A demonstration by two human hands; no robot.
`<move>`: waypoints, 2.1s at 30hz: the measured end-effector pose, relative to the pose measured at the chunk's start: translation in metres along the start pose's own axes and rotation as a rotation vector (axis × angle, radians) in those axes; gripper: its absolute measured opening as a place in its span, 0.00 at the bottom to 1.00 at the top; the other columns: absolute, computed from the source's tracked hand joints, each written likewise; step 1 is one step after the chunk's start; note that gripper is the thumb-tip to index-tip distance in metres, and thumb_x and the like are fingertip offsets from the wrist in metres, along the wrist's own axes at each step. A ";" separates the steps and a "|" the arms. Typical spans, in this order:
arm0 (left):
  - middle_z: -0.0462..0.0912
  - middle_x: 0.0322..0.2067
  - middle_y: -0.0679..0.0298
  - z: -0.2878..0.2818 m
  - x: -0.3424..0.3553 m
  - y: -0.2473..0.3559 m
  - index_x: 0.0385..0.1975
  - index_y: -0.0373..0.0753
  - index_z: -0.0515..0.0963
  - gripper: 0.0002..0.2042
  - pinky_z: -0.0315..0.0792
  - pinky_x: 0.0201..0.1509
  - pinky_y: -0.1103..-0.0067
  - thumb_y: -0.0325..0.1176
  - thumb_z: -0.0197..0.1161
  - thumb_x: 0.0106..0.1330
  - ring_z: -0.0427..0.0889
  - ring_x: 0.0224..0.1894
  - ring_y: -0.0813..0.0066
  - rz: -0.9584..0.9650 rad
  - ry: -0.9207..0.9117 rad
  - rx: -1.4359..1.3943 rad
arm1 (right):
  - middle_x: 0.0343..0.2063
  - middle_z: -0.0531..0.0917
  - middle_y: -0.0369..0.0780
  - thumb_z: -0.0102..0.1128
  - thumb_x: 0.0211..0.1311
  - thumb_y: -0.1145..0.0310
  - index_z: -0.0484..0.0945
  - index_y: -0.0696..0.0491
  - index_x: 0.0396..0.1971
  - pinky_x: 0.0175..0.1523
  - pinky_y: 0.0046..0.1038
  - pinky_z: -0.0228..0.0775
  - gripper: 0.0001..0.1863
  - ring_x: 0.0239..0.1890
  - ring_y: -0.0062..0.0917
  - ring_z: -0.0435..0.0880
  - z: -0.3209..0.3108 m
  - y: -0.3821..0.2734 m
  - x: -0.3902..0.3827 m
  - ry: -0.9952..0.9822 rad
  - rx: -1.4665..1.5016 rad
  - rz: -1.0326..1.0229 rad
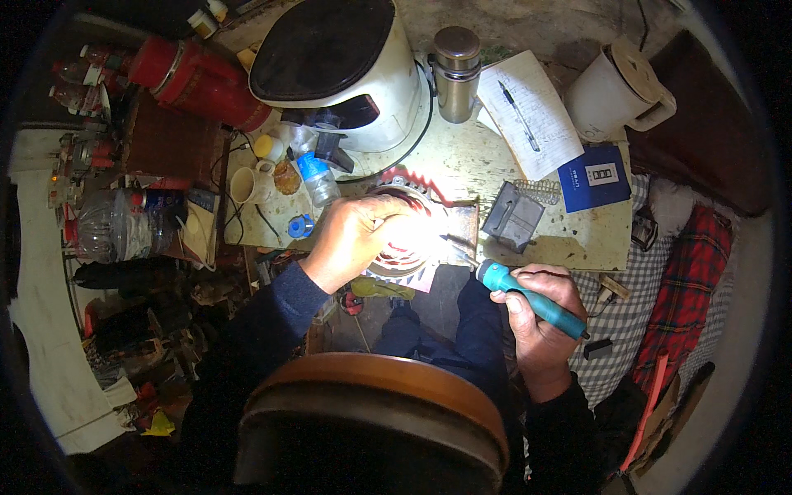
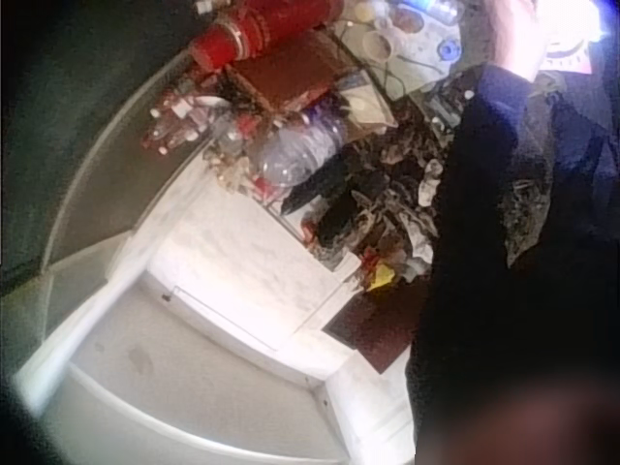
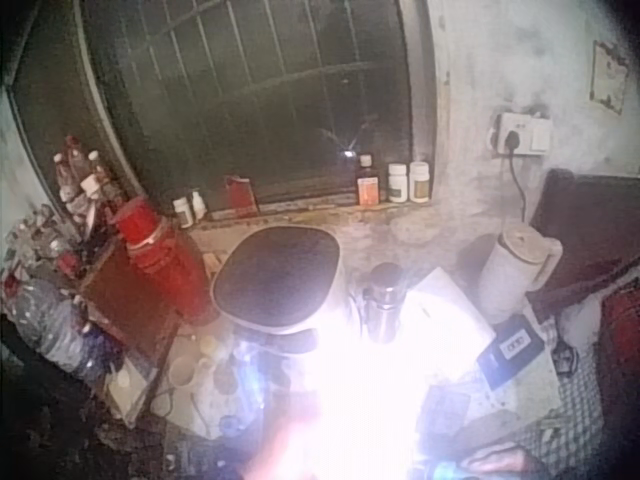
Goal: The person works on a circular electrical component with copper windings, using a small tool to adjust wires and a soldering iron to make connections. They move the component between two work surfaces and continue manipulating the wiring.
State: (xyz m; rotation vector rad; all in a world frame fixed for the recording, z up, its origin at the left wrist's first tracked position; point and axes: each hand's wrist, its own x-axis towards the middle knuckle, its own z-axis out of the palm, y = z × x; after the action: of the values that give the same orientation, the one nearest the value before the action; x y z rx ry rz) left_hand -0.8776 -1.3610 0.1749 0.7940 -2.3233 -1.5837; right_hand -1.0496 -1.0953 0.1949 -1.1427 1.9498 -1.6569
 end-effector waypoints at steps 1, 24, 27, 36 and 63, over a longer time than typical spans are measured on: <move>0.97 0.46 0.55 0.000 0.000 0.000 0.51 0.34 0.92 0.10 0.88 0.55 0.73 0.31 0.72 0.78 0.97 0.47 0.67 0.012 0.004 0.003 | 0.38 0.91 0.44 0.69 0.75 0.76 0.79 0.59 0.51 0.59 0.38 0.85 0.10 0.52 0.33 0.89 0.000 0.000 0.000 -0.001 -0.010 0.001; 0.97 0.47 0.54 0.000 0.005 -0.010 0.54 0.32 0.91 0.11 0.88 0.56 0.74 0.28 0.72 0.77 0.96 0.47 0.71 0.018 -0.093 -0.006 | 0.46 0.90 0.47 0.82 0.57 0.80 0.83 0.54 0.48 0.49 0.36 0.91 0.21 0.44 0.37 0.94 0.002 -0.016 -0.004 -0.101 -0.170 -0.121; 0.97 0.46 0.55 -0.001 0.006 -0.012 0.54 0.32 0.91 0.11 0.87 0.55 0.74 0.27 0.72 0.76 0.95 0.46 0.72 0.001 -0.118 0.009 | 0.47 0.90 0.46 0.83 0.56 0.80 0.84 0.54 0.47 0.49 0.36 0.91 0.20 0.44 0.38 0.94 0.004 -0.020 -0.005 -0.117 -0.158 -0.111; 0.97 0.44 0.59 0.000 0.012 -0.017 0.51 0.33 0.92 0.10 0.87 0.53 0.75 0.27 0.73 0.75 0.93 0.44 0.77 -0.043 -0.166 -0.011 | 0.47 0.90 0.46 0.83 0.56 0.80 0.85 0.55 0.47 0.50 0.36 0.90 0.19 0.45 0.38 0.94 0.004 -0.022 -0.007 -0.122 -0.157 -0.106; 0.92 0.35 0.50 0.012 0.007 -0.011 0.42 0.35 0.91 0.08 0.84 0.45 0.67 0.32 0.76 0.70 0.92 0.35 0.56 0.129 -0.024 0.092 | 0.44 0.91 0.46 0.84 0.56 0.81 0.86 0.55 0.45 0.47 0.35 0.90 0.19 0.43 0.37 0.94 0.011 -0.026 -0.001 -0.116 -0.162 -0.095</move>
State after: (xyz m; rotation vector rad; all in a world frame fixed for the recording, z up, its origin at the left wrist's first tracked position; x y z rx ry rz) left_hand -0.8850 -1.3585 0.1591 0.6329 -2.4261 -1.4494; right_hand -1.0321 -1.1014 0.2166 -1.3795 2.0141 -1.4630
